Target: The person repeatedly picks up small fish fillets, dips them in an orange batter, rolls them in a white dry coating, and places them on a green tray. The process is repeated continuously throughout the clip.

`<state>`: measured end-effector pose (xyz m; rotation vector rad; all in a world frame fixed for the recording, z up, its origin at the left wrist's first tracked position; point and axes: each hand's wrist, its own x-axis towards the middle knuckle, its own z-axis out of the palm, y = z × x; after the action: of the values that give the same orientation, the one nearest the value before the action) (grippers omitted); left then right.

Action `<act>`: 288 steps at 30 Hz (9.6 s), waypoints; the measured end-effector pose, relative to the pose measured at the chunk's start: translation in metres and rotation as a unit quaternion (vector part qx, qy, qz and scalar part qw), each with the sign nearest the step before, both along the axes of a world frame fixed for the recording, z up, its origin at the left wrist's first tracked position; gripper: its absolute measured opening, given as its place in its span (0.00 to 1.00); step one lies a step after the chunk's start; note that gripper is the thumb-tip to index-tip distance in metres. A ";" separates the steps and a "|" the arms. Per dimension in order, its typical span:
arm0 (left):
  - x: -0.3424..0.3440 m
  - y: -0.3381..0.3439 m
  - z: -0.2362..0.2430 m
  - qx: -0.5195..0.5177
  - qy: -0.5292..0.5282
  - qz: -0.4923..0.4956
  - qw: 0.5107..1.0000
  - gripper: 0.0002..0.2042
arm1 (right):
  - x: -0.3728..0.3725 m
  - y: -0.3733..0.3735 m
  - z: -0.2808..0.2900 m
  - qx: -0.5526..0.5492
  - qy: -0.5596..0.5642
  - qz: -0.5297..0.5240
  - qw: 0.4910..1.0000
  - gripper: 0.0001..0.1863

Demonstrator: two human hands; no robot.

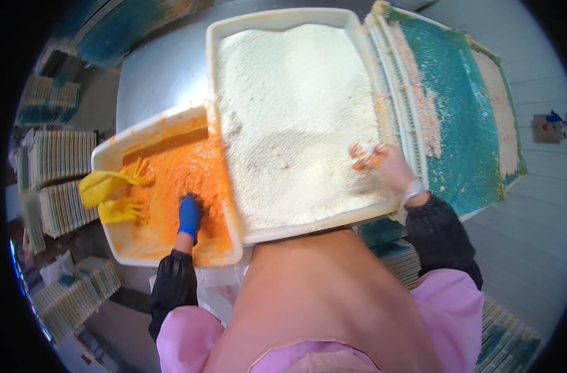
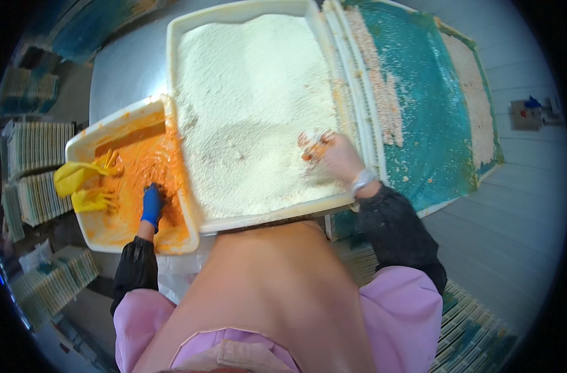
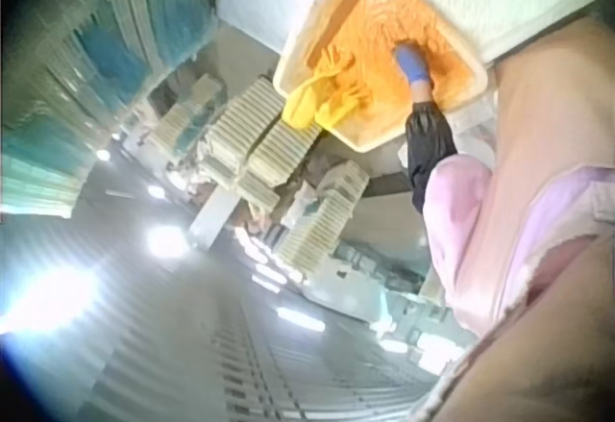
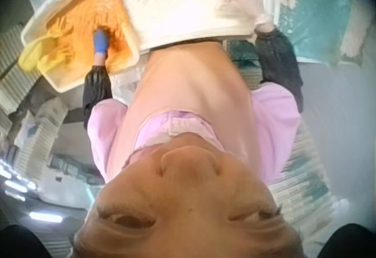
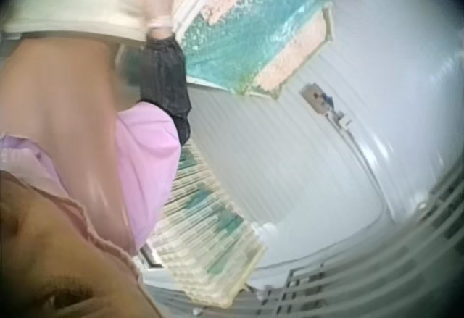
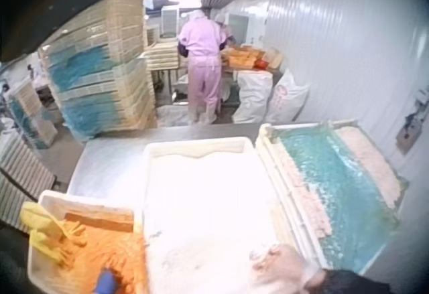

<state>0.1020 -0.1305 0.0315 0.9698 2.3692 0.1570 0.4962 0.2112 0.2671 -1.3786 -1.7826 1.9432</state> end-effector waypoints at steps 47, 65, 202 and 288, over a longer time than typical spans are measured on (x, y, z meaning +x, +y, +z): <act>0.004 0.086 0.138 0.275 -0.238 0.288 0.886 0.07 | 0.081 0.171 0.011 0.157 0.022 -0.020 0.987 0.26; 0.001 0.064 0.103 -0.064 0.242 -0.032 0.968 0.14 | -0.048 -0.099 -0.015 0.182 0.110 0.330 0.920 0.26; 0.130 0.157 0.196 0.314 -0.411 -0.106 0.850 0.10 | 0.001 -0.068 0.012 0.150 0.096 0.273 0.946 0.24; 0.002 0.030 0.102 0.268 -0.216 0.153 0.926 0.05 | 0.162 -0.027 0.007 0.278 0.014 -0.122 0.953 0.29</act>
<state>0.1045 -0.1007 0.1333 0.6843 2.0707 1.0722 0.6578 0.1847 0.2738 -1.2788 -1.8425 1.1980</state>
